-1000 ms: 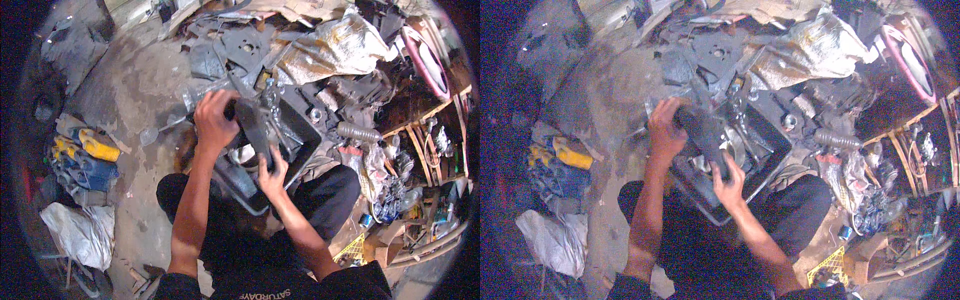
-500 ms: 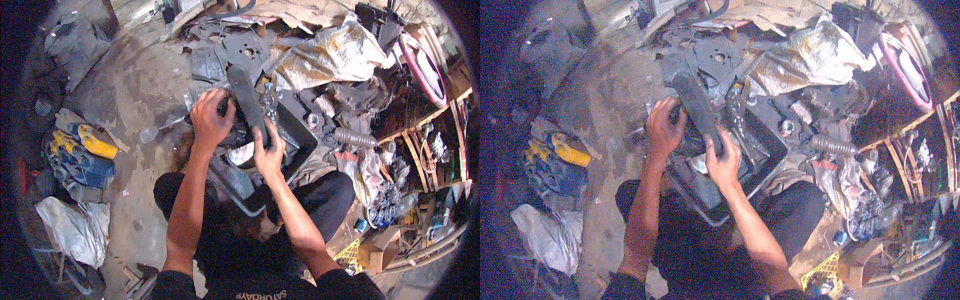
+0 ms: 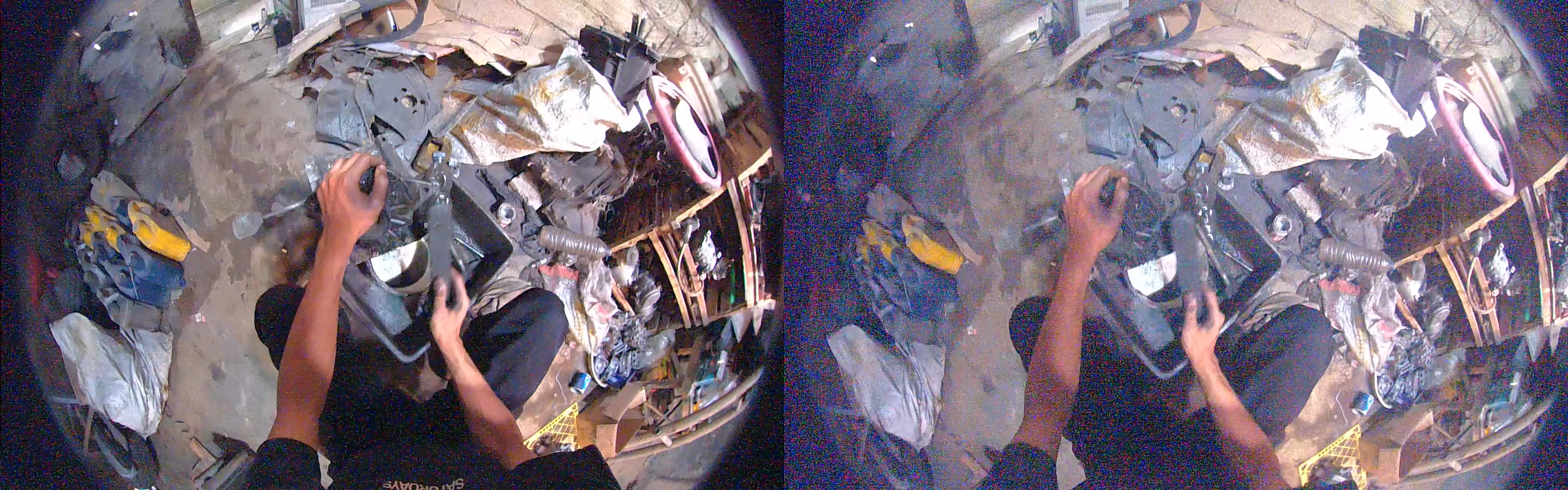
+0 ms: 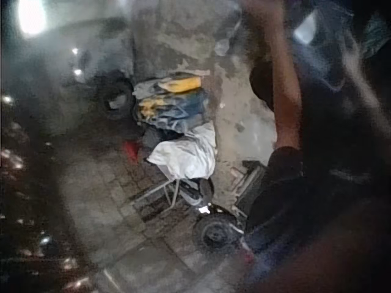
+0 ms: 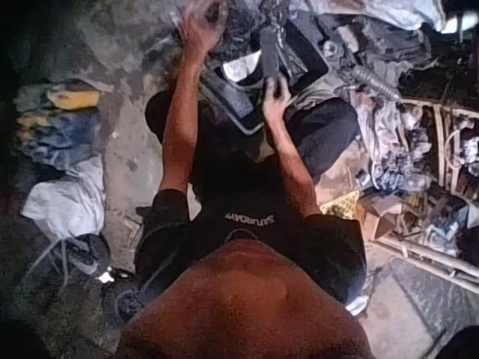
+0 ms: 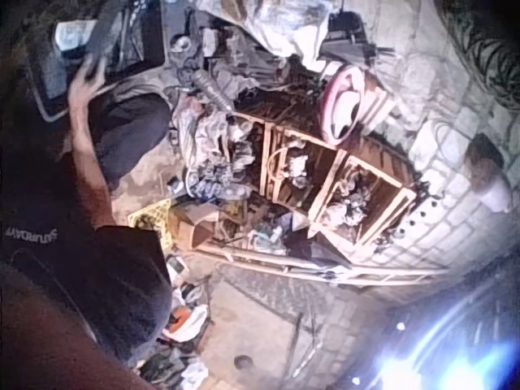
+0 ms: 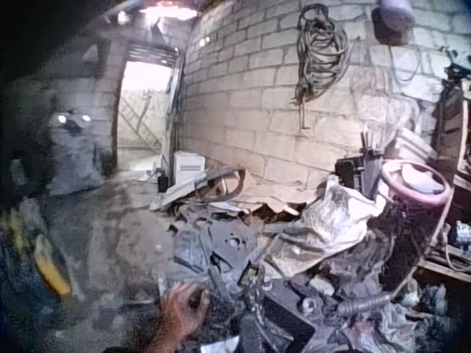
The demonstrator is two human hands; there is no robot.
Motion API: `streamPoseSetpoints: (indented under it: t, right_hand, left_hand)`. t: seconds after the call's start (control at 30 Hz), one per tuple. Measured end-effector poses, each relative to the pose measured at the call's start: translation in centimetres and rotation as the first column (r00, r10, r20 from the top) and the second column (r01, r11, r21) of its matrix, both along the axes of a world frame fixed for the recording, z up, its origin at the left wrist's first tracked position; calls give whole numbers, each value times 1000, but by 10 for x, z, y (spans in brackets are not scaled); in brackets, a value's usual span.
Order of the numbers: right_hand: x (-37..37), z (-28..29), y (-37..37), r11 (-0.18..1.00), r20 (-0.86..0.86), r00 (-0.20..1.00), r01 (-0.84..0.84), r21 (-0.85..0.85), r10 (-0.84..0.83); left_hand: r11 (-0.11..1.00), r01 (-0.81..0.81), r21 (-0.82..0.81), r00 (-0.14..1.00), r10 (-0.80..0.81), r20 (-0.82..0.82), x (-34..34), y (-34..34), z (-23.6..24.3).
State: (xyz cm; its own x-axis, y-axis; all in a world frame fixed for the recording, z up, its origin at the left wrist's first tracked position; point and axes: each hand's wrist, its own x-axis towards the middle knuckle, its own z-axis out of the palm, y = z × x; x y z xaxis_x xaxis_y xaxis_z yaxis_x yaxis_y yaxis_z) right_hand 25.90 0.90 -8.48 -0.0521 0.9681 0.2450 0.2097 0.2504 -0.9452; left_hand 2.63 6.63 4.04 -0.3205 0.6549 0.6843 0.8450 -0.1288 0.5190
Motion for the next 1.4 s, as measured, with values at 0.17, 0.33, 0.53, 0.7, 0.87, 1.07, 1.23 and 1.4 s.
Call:
streamPoseSetpoints:
  t: [0.17,0.33,0.53,0.7,0.87,1.07,1.23,1.4]
  right_hand:
    - [-3,47,18,994,-121,988,94,-49,-99]
    - [2,10,10,1000,-4,1000,25,2,-25]
    - [-60,60,44,982,77,996,-69,177,56]
    - [-25,-13,1,985,76,997,-11,171,-2]
    - [-73,82,44,986,54,999,-4,167,-5]
    - [-30,-11,-1,987,74,997,1,160,-13]
    - [-67,56,38,977,68,997,32,212,-47]
    - [-26,-10,-11,998,38,999,-18,54,16]
  left_hand:
    - [1000,3,14,1000,-3,24,-6,-4,-6]
    - [1000,-3,-28,1000,4,31,-1,-1,0]
    - [1000,-4,-27,1000,4,29,-6,-3,-4]
    - [998,18,62,999,-21,36,1,5,1]
    - [999,-4,46,1000,4,-11,-7,-5,-4]
    - [998,47,49,999,-48,12,-2,11,-3]
    - [995,16,94,1000,-17,12,-5,1,-3]
    - [993,75,90,996,-80,50,-4,11,-8]
